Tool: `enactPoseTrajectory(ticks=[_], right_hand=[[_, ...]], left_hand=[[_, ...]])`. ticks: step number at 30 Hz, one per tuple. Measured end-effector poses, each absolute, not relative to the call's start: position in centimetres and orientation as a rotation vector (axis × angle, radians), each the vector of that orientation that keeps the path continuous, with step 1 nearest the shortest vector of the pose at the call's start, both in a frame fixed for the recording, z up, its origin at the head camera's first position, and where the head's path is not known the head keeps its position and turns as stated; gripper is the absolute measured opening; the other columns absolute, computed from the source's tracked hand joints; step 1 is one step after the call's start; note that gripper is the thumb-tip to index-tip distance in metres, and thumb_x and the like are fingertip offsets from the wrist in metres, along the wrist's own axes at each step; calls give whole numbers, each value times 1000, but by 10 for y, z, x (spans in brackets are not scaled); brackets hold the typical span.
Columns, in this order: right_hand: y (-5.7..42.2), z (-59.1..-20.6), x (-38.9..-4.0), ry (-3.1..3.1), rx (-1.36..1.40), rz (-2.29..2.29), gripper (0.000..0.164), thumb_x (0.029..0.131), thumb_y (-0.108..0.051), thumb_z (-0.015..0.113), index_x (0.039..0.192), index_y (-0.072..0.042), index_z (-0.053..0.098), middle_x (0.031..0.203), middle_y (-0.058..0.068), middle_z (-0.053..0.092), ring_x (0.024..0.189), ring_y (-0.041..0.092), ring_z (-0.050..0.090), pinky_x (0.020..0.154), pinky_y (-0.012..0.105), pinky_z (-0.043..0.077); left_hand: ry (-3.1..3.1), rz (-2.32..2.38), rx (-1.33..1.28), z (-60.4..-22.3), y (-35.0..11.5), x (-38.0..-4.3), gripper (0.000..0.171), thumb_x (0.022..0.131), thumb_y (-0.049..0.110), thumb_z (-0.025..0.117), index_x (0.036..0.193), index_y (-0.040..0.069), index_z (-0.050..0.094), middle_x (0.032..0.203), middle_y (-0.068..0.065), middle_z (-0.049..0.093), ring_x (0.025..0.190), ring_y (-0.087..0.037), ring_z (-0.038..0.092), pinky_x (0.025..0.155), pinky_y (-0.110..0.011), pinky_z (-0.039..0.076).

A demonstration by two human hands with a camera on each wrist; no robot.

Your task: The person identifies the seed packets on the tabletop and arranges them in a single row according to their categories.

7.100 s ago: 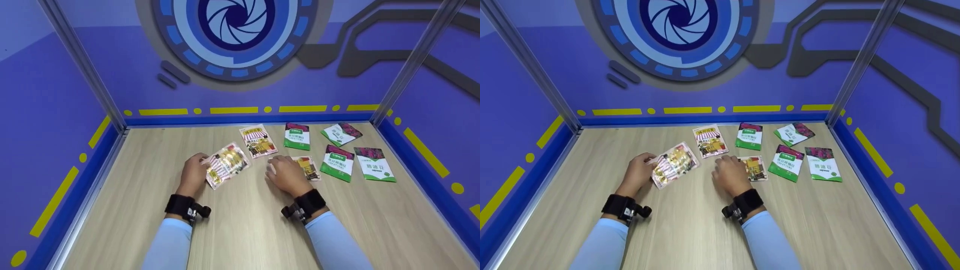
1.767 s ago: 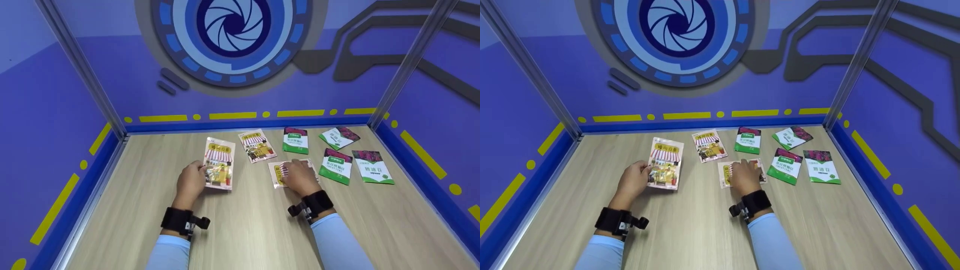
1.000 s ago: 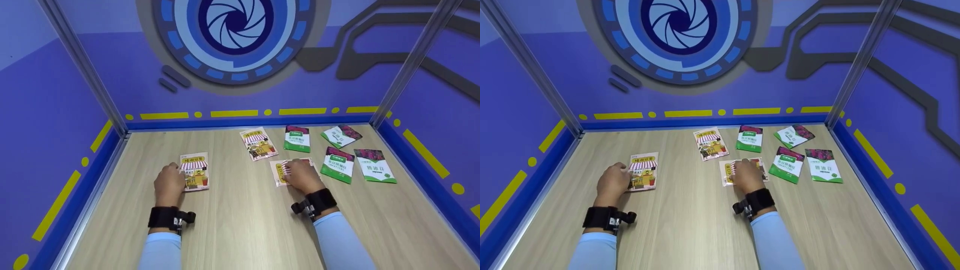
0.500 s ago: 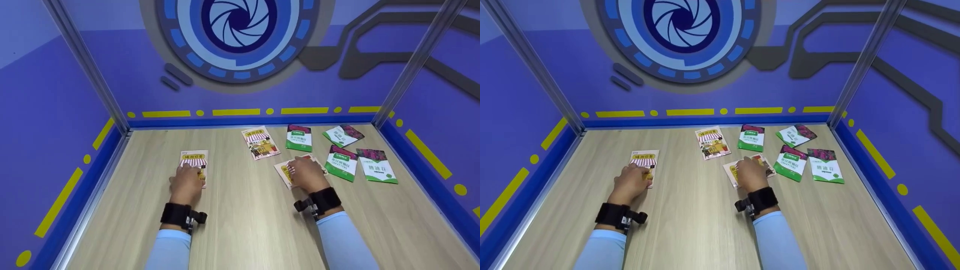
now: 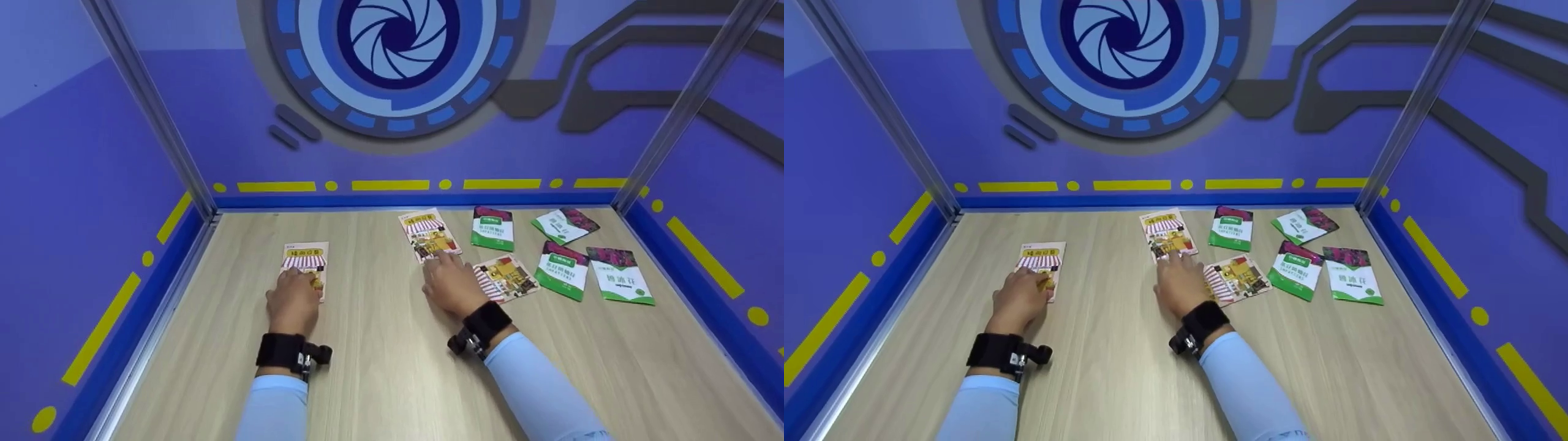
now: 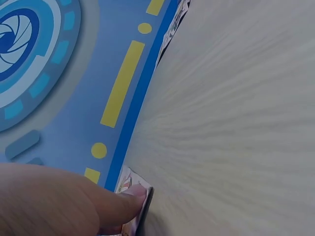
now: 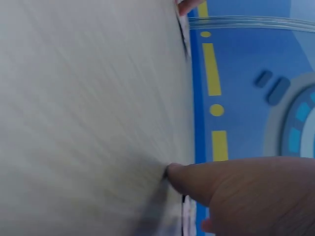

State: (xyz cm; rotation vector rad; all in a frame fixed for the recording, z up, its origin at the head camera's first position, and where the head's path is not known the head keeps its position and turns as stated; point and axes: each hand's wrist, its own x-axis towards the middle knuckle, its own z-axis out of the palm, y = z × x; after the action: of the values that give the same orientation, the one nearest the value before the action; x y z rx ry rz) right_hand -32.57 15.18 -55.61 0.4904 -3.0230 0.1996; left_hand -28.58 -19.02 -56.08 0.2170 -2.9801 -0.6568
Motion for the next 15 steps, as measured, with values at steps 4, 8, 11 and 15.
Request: enactPoseTrajectory(ticks=[4, 8, 11, 15], right_hand=[[141, -561, -330, -3063, 423, 183, 48, 100, -42, 69, 133, -8, 65, 149, 18, 56, 141, 43, 52, 110, 70, 46], [128, -564, -327, -3092, 468, 189, 37, 102, -41, 66, 123, -11, 69, 140, 17, 60, 135, 43, 54, 108, 80, 40], [118, -565, -325, -3072, 534, 206, 35, 102, -41, 66, 125, -15, 71, 139, 15, 61, 135, 44, 52, 106, 86, 35], [108, -565, -322, -3046, 546, 194, 40, 101, -42, 67, 137, -23, 70, 146, 14, 57, 142, 43, 47, 107, 87, 34]], left_hand=[[-3003, -648, 225, -561, -189, -285, 38, 98, 25, 75, 132, 9, 72, 139, -20, 61, 128, -38, 55, 97, -64, 44], [-3023, -590, 231, -560, -189, -284, 35, 97, 25, 75, 127, 8, 73, 135, -19, 62, 126, -39, 57, 96, -65, 46], [-3010, -587, 220, -558, -190, -284, 31, 97, 24, 75, 123, 7, 75, 134, -20, 64, 125, -40, 58, 96, -66, 46], [-2982, -612, 196, -557, -193, -286, 26, 98, 23, 74, 117, 6, 76, 126, -20, 67, 119, -40, 60, 95, -64, 48]])
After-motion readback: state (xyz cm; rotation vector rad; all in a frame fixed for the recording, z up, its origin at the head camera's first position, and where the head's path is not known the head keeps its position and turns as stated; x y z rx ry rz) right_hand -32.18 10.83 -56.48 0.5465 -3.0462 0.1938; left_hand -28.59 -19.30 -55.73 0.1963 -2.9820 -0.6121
